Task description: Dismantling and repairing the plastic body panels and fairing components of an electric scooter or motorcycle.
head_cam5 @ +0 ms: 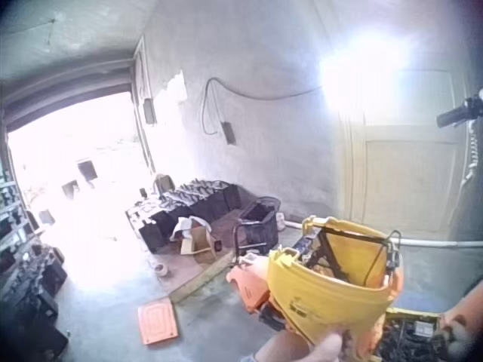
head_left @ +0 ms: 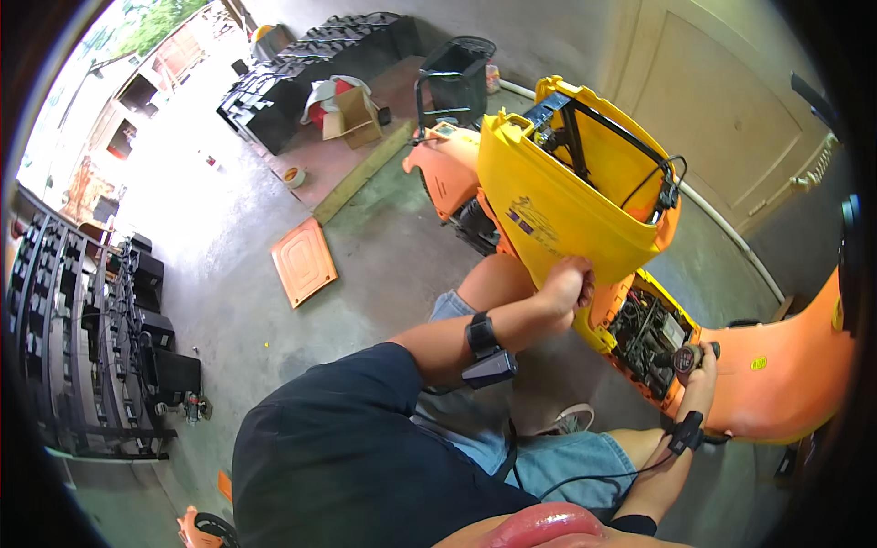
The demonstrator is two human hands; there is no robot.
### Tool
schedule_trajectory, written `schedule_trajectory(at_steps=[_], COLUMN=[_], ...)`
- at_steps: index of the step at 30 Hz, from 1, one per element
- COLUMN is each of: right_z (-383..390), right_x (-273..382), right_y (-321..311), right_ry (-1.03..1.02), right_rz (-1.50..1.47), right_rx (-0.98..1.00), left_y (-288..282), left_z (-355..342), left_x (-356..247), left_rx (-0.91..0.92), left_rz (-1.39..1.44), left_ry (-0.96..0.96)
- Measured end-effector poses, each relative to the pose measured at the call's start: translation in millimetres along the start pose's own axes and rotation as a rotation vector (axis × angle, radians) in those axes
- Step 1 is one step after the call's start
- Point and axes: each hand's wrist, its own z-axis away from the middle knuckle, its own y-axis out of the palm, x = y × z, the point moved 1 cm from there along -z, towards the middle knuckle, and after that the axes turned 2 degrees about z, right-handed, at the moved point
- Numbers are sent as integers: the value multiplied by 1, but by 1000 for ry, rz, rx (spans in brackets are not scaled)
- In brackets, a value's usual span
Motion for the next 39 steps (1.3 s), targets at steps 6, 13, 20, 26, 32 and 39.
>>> schedule_trajectory(at_steps=[6,13,20,26,32,39], right_z=[10,18,-13,1,23,39], right_x=[-2,2,-17,-11,-10,-12], right_y=[14,11,9,26,29,44], right_ry=[-3,-32,-99,18,-43,-87], right_rz=[-14,-7,0,-31,31,168], right_rx=[-35,111,146,-63,27,161], left_y=[1,17,22,45,66,56], left_z=[4,12,17,21,17,11], left_x=[2,-1,-29,-94,-103,-90], left_rx=[-25,12,58,-109,-220,-343], left_rz=[40,12,-147,-1015,-1688,-1593], left_ry=[32,77,560,1387,1421,1715])
